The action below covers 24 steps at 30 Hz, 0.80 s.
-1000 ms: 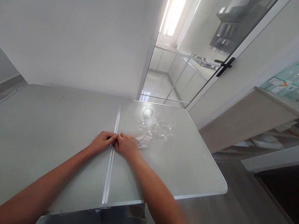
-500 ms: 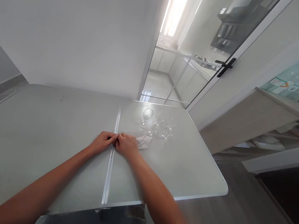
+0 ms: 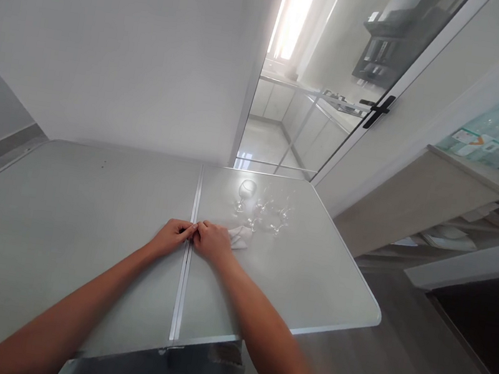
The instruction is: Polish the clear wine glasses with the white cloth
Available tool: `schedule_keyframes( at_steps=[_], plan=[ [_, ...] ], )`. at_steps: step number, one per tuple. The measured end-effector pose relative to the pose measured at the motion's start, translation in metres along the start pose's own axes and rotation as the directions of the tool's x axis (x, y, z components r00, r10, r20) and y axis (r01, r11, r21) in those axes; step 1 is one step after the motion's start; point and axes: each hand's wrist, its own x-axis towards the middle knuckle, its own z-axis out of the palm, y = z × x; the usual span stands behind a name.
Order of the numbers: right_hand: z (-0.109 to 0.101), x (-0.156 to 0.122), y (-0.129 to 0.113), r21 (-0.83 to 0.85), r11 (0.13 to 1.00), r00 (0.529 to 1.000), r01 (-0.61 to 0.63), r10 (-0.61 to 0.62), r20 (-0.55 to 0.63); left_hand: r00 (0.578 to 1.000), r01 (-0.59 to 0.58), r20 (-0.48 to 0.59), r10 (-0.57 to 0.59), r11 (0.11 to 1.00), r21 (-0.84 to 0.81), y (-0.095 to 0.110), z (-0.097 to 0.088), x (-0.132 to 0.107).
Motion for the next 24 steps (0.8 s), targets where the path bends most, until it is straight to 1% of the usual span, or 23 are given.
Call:
schedule_keyframes(
  at_steps=[4,10,12,15,17,19,22,24],
  plan=[
    [0.001,0.000,0.001,0.006,1.000,1.000,-0.002,0.002,0.003,1.000,-0.004,0.009,0.004,1.000,0.006,0.001,-0.001,0.000],
    [0.003,0.000,0.003,0.008,1.000,0.999,0.011,-0.011,-0.034,1.000,-0.007,-0.001,0.007,1.000,-0.026,0.000,-0.002,0.000],
    [0.004,0.000,0.003,0.014,1.000,0.999,0.015,-0.014,-0.043,1.000,-0.010,-0.024,0.009,0.999,-0.043,-0.001,-0.002,0.001],
    [0.005,0.000,0.004,0.017,1.000,0.998,0.018,-0.017,-0.061,0.995,-0.010,-0.100,0.003,0.998,-0.064,-0.001,-0.003,0.002],
    [0.007,0.000,0.005,0.018,1.000,0.997,0.020,-0.018,-0.081,0.988,0.021,-0.147,-0.035,0.995,-0.097,0.000,-0.004,0.002],
    [0.010,0.000,0.006,0.025,0.999,0.994,0.030,-0.027,-0.108,0.983,0.056,-0.164,-0.080,0.988,-0.143,0.000,-0.004,0.002],
    [0.010,0.001,0.006,0.048,0.996,0.984,0.073,-0.064,-0.165,0.977,0.066,-0.187,-0.103,0.978,-0.196,-0.003,-0.004,0.003],
    [0.001,-0.002,0.006,0.067,0.989,0.969,0.131,-0.114,-0.219,0.974,0.055,-0.204,-0.100,0.975,-0.214,-0.006,-0.004,0.004]
  ],
)
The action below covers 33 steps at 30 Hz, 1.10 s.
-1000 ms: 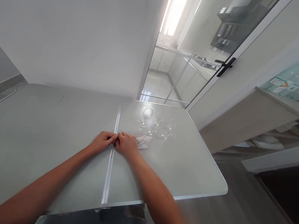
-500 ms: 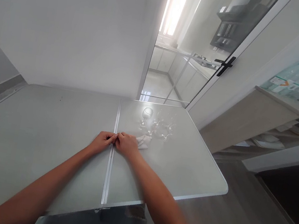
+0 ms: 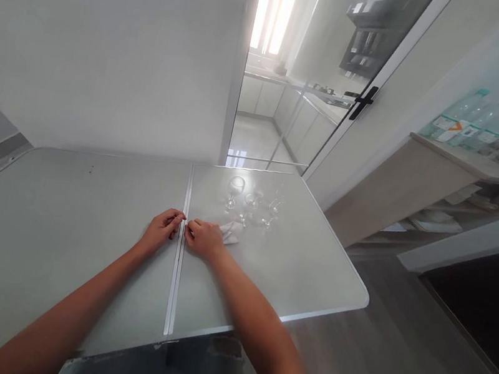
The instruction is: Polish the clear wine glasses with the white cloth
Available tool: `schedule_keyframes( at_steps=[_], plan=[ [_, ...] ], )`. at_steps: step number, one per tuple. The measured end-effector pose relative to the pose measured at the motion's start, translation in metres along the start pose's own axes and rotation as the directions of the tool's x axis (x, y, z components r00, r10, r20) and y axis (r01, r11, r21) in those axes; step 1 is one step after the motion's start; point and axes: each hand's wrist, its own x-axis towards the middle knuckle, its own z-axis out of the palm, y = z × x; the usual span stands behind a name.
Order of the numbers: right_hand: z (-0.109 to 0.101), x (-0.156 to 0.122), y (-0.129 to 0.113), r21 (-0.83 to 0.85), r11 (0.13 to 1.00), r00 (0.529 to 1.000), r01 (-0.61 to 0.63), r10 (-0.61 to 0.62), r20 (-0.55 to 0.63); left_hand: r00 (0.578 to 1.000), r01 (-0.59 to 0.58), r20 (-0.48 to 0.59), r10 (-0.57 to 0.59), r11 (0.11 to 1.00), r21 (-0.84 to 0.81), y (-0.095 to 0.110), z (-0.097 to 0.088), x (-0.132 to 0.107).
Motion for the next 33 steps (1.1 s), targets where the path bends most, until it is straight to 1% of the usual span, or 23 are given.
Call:
schedule_keyframes(
  at_steps=[2,3,4,5,6,8,9,10,12,13,15,16,17,19,20,22,24,25,26,27,29,31,33],
  plan=[
    [-0.021,-0.005,-0.002,0.043,0.997,0.996,0.064,-0.060,-0.070,1.000,0.011,-0.016,-0.011,1.000,-0.018,-0.003,0.000,0.001],
    [-0.036,-0.010,-0.004,0.074,0.995,0.992,0.074,-0.065,-0.110,0.999,0.024,-0.024,-0.024,0.999,-0.021,-0.004,-0.001,0.002],
    [-0.053,-0.018,-0.004,0.115,0.992,0.989,0.059,-0.042,-0.145,0.999,0.040,-0.035,-0.041,0.999,-0.018,-0.004,-0.001,0.002],
    [-0.071,-0.027,-0.003,0.170,0.985,0.985,0.001,0.029,-0.171,0.997,0.058,-0.041,-0.059,0.998,-0.007,-0.005,-0.002,0.002],
    [-0.088,-0.039,0.001,0.236,0.967,0.977,-0.092,0.133,-0.165,0.997,0.075,-0.038,-0.074,0.997,0.012,-0.004,-0.002,0.003],
    [-0.116,-0.065,0.016,0.333,0.894,0.938,-0.299,0.340,-0.072,0.996,0.094,-0.012,-0.093,0.993,0.069,-0.002,-0.001,0.004],
    [-0.125,-0.078,0.029,0.348,0.847,0.900,-0.402,0.435,-0.017,0.996,0.094,-0.007,-0.093,0.990,0.107,0.001,0.001,0.005],
    [-0.130,-0.089,0.044,0.343,0.790,0.843,-0.507,0.538,0.006,0.996,0.085,-0.012,-0.084,0.985,0.150,0.005,0.006,0.007],
    [-0.131,-0.104,0.078,0.323,0.668,0.704,-0.670,0.710,-0.007,0.999,0.046,-0.032,-0.040,0.971,0.236,0.015,0.025,0.011],
    [-0.128,-0.107,0.094,0.309,0.624,0.654,-0.717,0.757,-0.011,0.999,0.019,-0.032,-0.011,0.964,0.267,0.021,0.038,0.014],
    [-0.119,-0.104,0.124,0.294,0.553,0.573,-0.779,0.819,-0.024,0.999,-0.032,0.011,0.031,0.966,0.255,0.032,0.073,0.022],
    [-0.115,-0.099,0.135,0.295,0.531,0.549,-0.795,0.835,-0.023,0.999,-0.049,0.021,0.045,0.971,0.234,0.037,0.092,0.026],
    [-0.111,-0.093,0.143,0.300,0.515,0.535,-0.803,0.845,-0.016,0.999,-0.040,0.019,0.036,0.975,0.217,0.041,0.111,0.030],
    [-0.103,-0.080,0.154,0.304,0.501,0.526,-0.811,0.850,0.002,0.999,0.027,-0.026,-0.022,0.979,0.204,0.045,0.146,0.036],
    [-0.099,-0.076,0.157,0.300,0.499,0.526,-0.813,0.850,0.009,0.997,0.065,-0.059,-0.055,0.979,0.193,0.046,0.160,0.039],
    [-0.092,-0.071,0.162,0.281,0.499,0.524,-0.820,0.852,0.015,0.991,0.093,-0.108,-0.073,0.978,0.187,0.044,0.181,0.042],
    [-0.083,-0.074,0.169,0.264,0.506,0.527,-0.821,0.850,0.011,0.990,0.084,-0.126,-0.059,0.976,0.199,0.042,0.194,0.046],
    [-0.078,-0.077,0.174,0.262,0.521,0.541,-0.812,0.841,0.002,0.992,0.069,-0.120,-0.045,0.977,0.200,0.041,0.199,0.049],
    [-0.072,-0.080,0.180,0.267,0.549,0.569,-0.792,0.822,-0.003,0.992,0.058,-0.122,-0.034,0.979,0.196,0.040,0.202,0.052],
    [-0.067,-0.083,0.187,0.274,0.562,0.580,-0.781,0.814,-0.018,0.993,0.047,-0.114,-0.025,0.979,0.196,0.039,0.205,0.055],
    [-0.058,-0.087,0.199,0.270,0.564,0.578,-0.780,0.816,-0.033,0.997,0.042,-0.068,-0.028,0.976,0.216,0.039,0.208,0.061],
    [-0.054,-0.090,0.206,0.238,0.595,0.603,-0.768,0.797,-0.047,0.999,0.039,-0.041,-0.031,0.974,0.224,0.043,0.205,0.059],
    [-0.056,-0.092,0.204,0.217,0.623,0.627,-0.752,0.777,-0.055,0.998,0.010,-0.059,0.001,0.981,0.192,0.048,0.193,0.048]
  ],
)
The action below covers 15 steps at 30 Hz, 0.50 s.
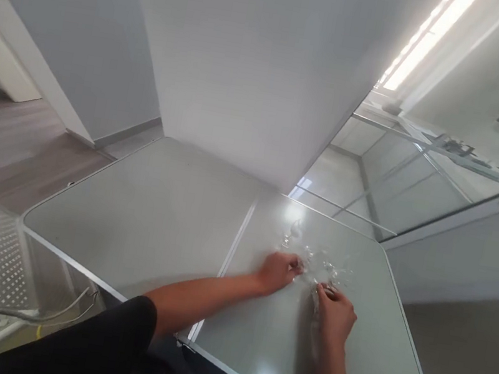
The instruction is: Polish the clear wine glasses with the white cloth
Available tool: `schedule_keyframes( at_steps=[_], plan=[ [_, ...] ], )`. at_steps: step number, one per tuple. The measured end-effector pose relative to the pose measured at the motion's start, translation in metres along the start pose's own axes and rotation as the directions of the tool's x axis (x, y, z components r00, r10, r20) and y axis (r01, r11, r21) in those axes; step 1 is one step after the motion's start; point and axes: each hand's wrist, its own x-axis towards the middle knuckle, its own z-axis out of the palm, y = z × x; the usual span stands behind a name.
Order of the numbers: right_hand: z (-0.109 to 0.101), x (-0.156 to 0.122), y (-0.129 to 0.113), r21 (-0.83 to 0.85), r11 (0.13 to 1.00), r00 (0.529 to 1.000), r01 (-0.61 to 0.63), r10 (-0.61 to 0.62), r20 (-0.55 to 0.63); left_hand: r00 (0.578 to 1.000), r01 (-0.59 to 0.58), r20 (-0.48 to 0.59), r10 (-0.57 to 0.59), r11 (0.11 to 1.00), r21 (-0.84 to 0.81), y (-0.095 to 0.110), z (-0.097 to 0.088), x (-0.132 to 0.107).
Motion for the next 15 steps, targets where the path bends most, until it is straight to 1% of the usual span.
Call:
schedule_keyframes(
  at_steps=[1,2,3,5,6,8,9,10,11,12,13,15],
  plan=[
    [-0.002,-0.003,-0.002,-0.011,1.000,1.000,0.005,-0.005,-0.011,0.999,-0.027,-0.029,0.026,0.999,-0.031,0.000,-0.012,-0.008],
    [-0.005,-0.008,-0.006,-0.021,1.000,1.000,0.004,-0.005,-0.031,0.996,-0.060,-0.062,0.056,0.996,-0.063,-0.002,-0.028,-0.016],
    [-0.007,-0.014,-0.011,-0.027,1.000,0.998,0.003,-0.005,-0.057,0.992,-0.088,-0.097,0.078,0.991,-0.099,-0.005,-0.048,-0.024],
    [-0.008,-0.029,-0.027,-0.011,1.000,0.994,0.014,-0.015,-0.107,0.977,-0.127,-0.191,0.098,0.981,-0.147,-0.018,-0.098,-0.035],
    [-0.007,-0.036,-0.039,0.014,0.999,0.992,0.031,-0.029,-0.121,0.963,-0.110,-0.261,0.069,0.983,-0.146,-0.027,-0.126,-0.038],
    [0.004,-0.050,-0.069,0.075,0.993,0.992,0.089,-0.081,-0.100,0.923,-0.025,-0.385,-0.007,0.997,-0.078,-0.051,-0.182,-0.037],
    [0.013,-0.057,-0.088,0.096,0.988,0.991,0.121,-0.115,-0.068,0.897,0.035,-0.440,-0.046,0.999,-0.032,-0.065,-0.208,-0.034],
    [0.024,-0.062,-0.110,0.131,0.976,0.985,0.174,-0.174,-0.006,0.867,0.105,-0.491,-0.089,0.994,0.006,-0.078,-0.231,-0.031],
    [0.038,-0.067,-0.133,0.162,0.965,0.977,0.206,-0.212,0.025,0.837,0.161,-0.534,-0.116,0.986,0.038,-0.092,-0.251,-0.027],
    [0.053,-0.071,-0.158,0.185,0.951,0.960,0.249,-0.268,0.085,0.808,0.206,-0.572,-0.137,0.977,0.057,-0.104,-0.268,-0.024],
    [0.069,-0.075,-0.184,0.220,0.936,0.943,0.276,-0.308,0.127,0.788,0.248,-0.595,-0.157,0.966,0.074,-0.115,-0.281,-0.020],
    [0.102,-0.081,-0.236,0.284,0.910,0.922,0.302,-0.355,0.156,0.762,0.310,-0.619,-0.190,0.947,0.091,-0.133,-0.299,-0.015]
  ],
)
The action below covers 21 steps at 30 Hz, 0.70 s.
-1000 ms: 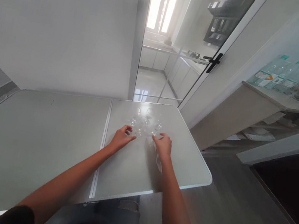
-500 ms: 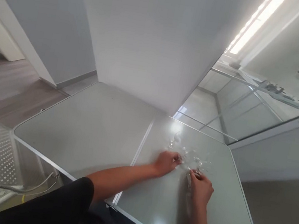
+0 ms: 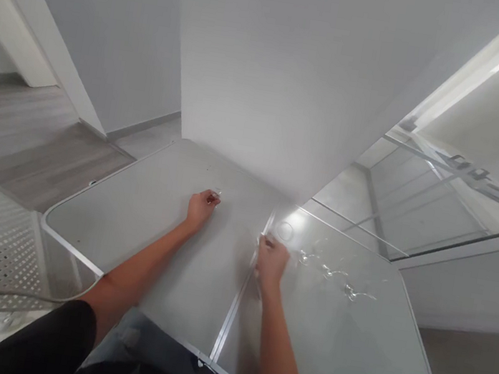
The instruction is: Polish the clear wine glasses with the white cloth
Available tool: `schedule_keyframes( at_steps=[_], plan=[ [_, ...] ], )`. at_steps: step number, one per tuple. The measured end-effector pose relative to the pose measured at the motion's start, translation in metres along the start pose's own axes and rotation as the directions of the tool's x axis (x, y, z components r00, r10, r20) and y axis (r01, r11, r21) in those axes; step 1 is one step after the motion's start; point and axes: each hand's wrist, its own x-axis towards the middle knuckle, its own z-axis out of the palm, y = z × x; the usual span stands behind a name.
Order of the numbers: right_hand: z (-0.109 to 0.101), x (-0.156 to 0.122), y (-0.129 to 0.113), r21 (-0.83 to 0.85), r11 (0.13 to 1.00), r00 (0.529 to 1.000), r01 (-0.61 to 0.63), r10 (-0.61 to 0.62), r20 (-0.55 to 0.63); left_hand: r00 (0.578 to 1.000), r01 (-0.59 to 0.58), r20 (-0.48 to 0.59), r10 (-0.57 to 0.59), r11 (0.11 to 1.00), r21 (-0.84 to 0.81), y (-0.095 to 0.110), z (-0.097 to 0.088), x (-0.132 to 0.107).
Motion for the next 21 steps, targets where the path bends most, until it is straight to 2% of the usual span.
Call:
schedule_keyframes(
  at_steps=[2,4,7,10,17,21],
  plan=[
    [0.039,0.016,-0.035,-0.008,0.999,0.998,0.036,-0.035,0.044,1.000,0.013,-0.001,-0.013,1.000,0.010,-0.011,-0.001,0.012],
    [0.069,0.029,-0.062,-0.062,0.995,0.991,0.076,-0.068,0.114,1.000,0.011,0.001,-0.011,1.000,0.007,-0.017,0.000,0.019],
    [0.097,0.042,-0.083,-0.142,0.984,0.982,0.108,-0.083,0.171,1.000,0.006,-0.004,-0.006,1.000,0.011,-0.021,0.002,0.024],
    [0.110,0.049,-0.085,-0.168,0.980,0.979,0.107,-0.075,0.188,1.000,0.000,-0.007,0.000,1.000,0.005,-0.022,0.005,0.024],
    [0.125,0.056,-0.077,-0.185,0.979,0.981,0.085,-0.049,0.188,1.000,-0.013,-0.005,0.013,1.000,-0.010,-0.025,0.005,0.019],
    [0.130,0.055,-0.075,-0.163,0.986,0.989,0.042,-0.018,0.148,0.995,-0.081,-0.052,0.086,0.994,0.079,-0.034,-0.003,0.018]
  ],
)
